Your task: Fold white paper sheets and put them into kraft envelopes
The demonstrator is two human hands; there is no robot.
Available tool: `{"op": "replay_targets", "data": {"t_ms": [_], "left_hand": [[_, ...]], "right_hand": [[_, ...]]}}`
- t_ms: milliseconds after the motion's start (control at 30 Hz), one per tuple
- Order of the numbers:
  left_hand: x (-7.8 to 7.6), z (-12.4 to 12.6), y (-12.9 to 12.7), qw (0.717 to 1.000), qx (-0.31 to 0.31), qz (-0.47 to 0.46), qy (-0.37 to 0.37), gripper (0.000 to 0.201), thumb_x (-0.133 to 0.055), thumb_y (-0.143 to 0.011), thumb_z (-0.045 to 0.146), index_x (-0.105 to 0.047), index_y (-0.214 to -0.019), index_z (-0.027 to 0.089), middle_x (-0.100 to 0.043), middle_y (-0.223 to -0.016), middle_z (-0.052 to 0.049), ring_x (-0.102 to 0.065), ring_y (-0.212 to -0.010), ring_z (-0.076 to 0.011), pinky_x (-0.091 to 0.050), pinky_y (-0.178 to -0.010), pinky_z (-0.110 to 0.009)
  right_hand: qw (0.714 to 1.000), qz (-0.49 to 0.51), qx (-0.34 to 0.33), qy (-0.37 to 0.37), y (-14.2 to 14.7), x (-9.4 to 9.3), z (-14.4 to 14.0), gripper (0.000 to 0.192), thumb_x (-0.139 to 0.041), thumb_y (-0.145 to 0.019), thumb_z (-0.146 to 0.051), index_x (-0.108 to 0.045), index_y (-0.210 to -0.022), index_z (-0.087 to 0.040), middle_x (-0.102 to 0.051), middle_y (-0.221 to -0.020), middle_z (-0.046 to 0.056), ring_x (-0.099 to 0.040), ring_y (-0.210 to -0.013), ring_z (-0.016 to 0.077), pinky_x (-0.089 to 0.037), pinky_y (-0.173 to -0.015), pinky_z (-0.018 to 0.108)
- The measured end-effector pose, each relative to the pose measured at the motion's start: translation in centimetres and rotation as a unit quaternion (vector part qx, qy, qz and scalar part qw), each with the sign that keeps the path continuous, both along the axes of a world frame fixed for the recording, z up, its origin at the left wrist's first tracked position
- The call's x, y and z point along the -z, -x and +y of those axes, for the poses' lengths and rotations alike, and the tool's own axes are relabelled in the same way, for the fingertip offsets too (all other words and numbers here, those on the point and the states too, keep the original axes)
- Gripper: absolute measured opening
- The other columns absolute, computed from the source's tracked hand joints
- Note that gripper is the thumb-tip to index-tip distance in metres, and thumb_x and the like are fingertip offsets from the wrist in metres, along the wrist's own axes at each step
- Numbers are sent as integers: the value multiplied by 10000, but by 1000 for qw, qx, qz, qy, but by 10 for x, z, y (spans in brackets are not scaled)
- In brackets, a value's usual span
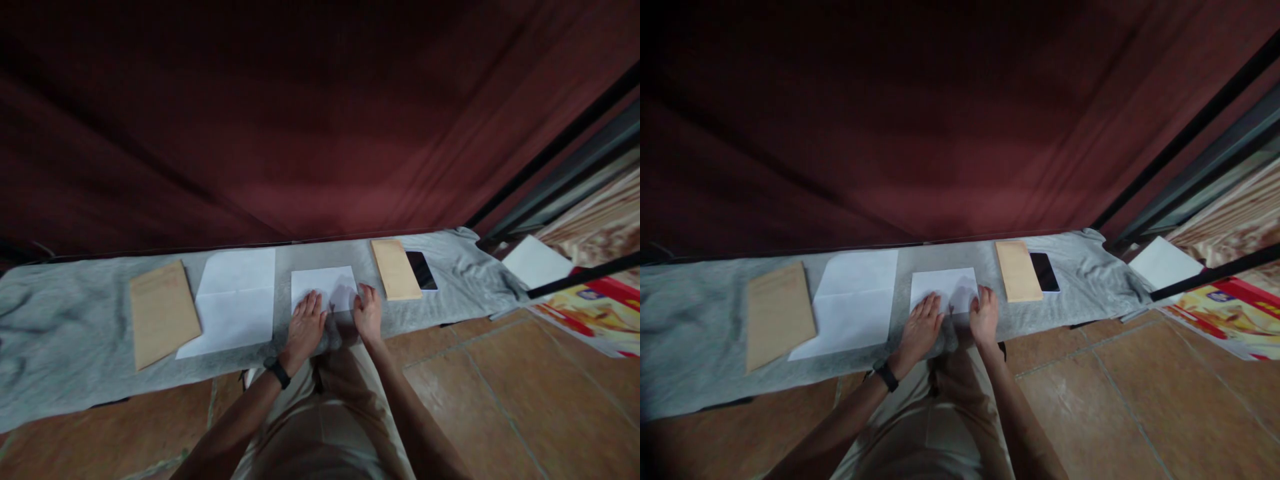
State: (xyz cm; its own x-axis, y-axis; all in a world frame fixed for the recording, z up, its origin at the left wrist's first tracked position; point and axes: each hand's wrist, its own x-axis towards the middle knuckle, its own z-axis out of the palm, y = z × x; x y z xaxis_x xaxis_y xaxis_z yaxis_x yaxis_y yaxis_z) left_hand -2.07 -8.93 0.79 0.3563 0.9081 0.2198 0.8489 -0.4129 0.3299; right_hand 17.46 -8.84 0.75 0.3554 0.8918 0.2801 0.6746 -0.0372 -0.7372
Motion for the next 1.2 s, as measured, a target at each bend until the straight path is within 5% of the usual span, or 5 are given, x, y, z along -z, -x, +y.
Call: {"op": "replay_targets", "data": {"t_ms": [167,333,533,833,1200], "left_hand": [[-10,44,-21,999,30,23,-7,544,-306,-1027,236,-431,-1530,68,-393,-1629,-164,-278,-1553,-271,-252,-1273,-476],[0,70,-22,997,19,69,8,557,-290,-1040,292,-425,-1539,85,-390,-1633,-145,-293,-1548,-257,-250,-1274,-468],[20,61,-4,997,-3,68,-32,583,-284,-1054,345,-388,-1558,73,-359,-1645,-152,-257,-1561,-249,-231,-1278,-458],[17,55,2,996,1,76,-40,571,-275,-1038,254,-371,-1563,50,-358,-1639,-179,-274,-1553,-274,-241,-1270,-489],[17,54,4,997,-32,73,-18,596,-316,-1040,339,-372,-1567,66,-336,-1653,-152,-262,-1559,-252,-217,-1282,-444]], "right_hand": [[985,-114,-130,0,28,0,22,441,-381,-1018,-237,-588,-1393,-135,-554,-1495,153,-474,-1418,239,-399,-1176,422],[964,-223,-125,70,36,14,31,474,-394,-1064,-320,-529,-1487,-152,-446,-1598,151,-364,-1502,304,-287,-1220,525],[952,-264,-121,95,31,21,27,506,-392,-1077,-360,-452,-1550,-192,-393,-1631,120,-348,-1513,296,-216,-1242,521],[949,-259,-159,83,56,14,62,488,-354,-1084,-337,-495,-1521,-173,-443,-1601,118,-394,-1488,276,-233,-1239,503],[939,-307,-128,90,11,23,47,559,-350,-1087,-414,-392,-1581,-155,-363,-1639,153,-344,-1516,293,-242,-1233,493]]}}
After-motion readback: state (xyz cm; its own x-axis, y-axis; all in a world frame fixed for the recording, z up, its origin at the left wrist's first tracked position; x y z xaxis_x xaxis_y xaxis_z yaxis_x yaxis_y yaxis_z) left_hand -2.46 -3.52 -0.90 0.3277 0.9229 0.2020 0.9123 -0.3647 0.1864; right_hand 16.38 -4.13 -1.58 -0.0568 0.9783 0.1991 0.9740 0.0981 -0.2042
